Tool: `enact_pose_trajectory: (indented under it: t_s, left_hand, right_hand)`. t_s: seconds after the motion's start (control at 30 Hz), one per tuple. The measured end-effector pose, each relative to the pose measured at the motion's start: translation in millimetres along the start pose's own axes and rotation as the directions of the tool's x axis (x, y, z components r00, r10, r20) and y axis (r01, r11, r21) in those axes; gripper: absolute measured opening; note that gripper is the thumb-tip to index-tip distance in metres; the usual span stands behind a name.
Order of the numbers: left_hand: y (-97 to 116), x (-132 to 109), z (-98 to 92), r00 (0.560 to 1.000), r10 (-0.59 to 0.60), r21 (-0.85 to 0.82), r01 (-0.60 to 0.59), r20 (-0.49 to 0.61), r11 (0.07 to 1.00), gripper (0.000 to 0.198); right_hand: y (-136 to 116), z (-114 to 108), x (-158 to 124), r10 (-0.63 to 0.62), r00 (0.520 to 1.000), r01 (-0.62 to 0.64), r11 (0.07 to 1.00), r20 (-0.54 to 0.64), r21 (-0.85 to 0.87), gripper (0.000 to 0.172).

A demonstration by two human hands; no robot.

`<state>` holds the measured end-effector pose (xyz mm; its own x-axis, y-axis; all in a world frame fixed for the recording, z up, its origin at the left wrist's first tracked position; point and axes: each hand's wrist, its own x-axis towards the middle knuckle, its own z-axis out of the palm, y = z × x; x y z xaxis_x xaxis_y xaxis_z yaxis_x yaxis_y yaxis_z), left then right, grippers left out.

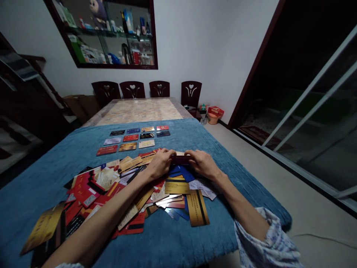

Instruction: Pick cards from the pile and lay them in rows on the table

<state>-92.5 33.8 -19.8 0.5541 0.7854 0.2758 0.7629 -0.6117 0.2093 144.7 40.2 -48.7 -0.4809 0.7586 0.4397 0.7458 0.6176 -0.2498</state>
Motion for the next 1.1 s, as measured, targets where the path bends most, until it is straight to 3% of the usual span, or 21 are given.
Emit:
enact_pose_trajectory:
  t_s: [0.27, 0.57, 0.8, 0.97, 1.1]
  left_hand:
    - [-0.3, 0.3, 1.9, 0.999, -0.03, 0.037, 0.031, -0.035, 0.999, 0.039]
    - [0.8, 1.0, -0.3, 0.996, -0.068, 0.028, 0.07, -0.061, 0.997, 0.033]
    - [0.7, 1.5, 1.6, 0.991, -0.103, -0.012, 0.102, -0.088, 0.995, 0.03]
    - [1.5, 1.5, -1.5, 0.989, -0.113, -0.005, 0.113, -0.091, 0.994, 0.029]
    - [1.7, 0.8, -6.6, 0.994, -0.077, 0.058, 0.081, -0.074, 0.995, 0.026]
  right_hand:
    - [-4.4, -1.8, 1.3, -0.042, 0.995, 0.045, 0.999, -0.089, 0.023, 0.029]
    - [-7.9, 2.5, 1.5, -0.08, 0.99, 0.081, 0.997, -0.117, 0.009, 0.039]
    - [-7.4, 6.8, 3.1, -0.123, 0.98, 0.112, 0.991, -0.154, -0.076, 0.038]
    - [-4.5, 8.4, 4.6, -0.201, 0.941, 0.157, 0.972, -0.271, -0.176, 0.043]
    - [-4.9, 6.3, 5.7, -0.237, 0.925, 0.157, 0.95, -0.297, -0.269, 0.042]
